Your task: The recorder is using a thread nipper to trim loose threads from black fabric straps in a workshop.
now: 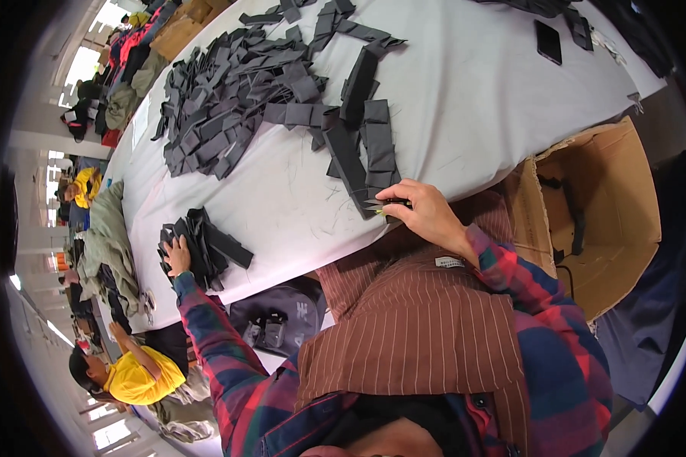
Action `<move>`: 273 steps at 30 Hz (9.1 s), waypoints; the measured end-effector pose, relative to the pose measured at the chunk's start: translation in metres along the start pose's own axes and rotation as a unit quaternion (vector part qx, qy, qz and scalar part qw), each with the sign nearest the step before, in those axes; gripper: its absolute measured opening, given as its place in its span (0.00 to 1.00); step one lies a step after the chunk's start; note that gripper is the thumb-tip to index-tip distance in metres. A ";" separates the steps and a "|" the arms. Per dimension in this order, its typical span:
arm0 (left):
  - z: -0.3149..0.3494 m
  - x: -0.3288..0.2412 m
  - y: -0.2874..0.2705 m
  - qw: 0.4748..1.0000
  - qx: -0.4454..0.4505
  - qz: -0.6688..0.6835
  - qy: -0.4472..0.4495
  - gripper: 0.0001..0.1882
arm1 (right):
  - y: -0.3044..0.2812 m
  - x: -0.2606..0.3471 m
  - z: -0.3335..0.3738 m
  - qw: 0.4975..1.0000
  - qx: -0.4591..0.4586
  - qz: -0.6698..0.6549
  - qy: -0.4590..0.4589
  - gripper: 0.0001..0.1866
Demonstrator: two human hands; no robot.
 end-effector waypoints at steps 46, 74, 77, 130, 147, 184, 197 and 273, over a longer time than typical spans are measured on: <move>0.287 -0.372 -0.039 0.401 0.403 0.823 -0.010 0.21 | 0.009 0.012 -0.058 0.931 -0.237 0.192 -0.202 0.10; 0.283 -0.359 -0.056 0.369 0.371 0.850 -0.063 0.24 | 0.007 -0.004 -0.028 0.932 -0.139 0.282 -0.181 0.07; 0.286 -0.358 -0.068 0.344 0.354 0.865 -0.090 0.26 | 0.004 -0.003 -0.034 0.952 -0.141 0.247 -0.116 0.08; 0.291 -0.342 -0.104 0.324 0.336 0.884 0.033 0.18 | 0.003 0.057 -0.013 0.984 -0.085 -0.066 -0.144 0.15; 0.306 -0.341 -0.103 0.368 0.360 0.853 0.092 0.17 | -0.013 0.066 -0.035 0.979 -0.140 0.085 -0.119 0.08; 0.334 -0.317 -0.085 0.446 0.364 0.809 0.120 0.15 | -0.004 0.061 -0.044 0.935 -0.267 0.161 -0.169 0.05; 0.311 -0.314 -0.096 0.372 0.344 0.862 0.023 0.14 | 0.004 0.066 -0.028 0.965 0.049 -0.244 -0.082 0.11; 0.296 -0.296 -0.110 0.574 0.370 0.705 0.192 0.08 | -0.003 0.069 -0.024 0.990 -0.049 0.013 -0.130 0.13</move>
Point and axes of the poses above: each hand's wrist, its own z-axis away from the middle knuckle, its own y-axis out of the palm, x = y × z, the point moved 2 cm from there along -z, towards the middle knuckle, and after that the axes turned 5 degrees about z, right-handed, at the moved point
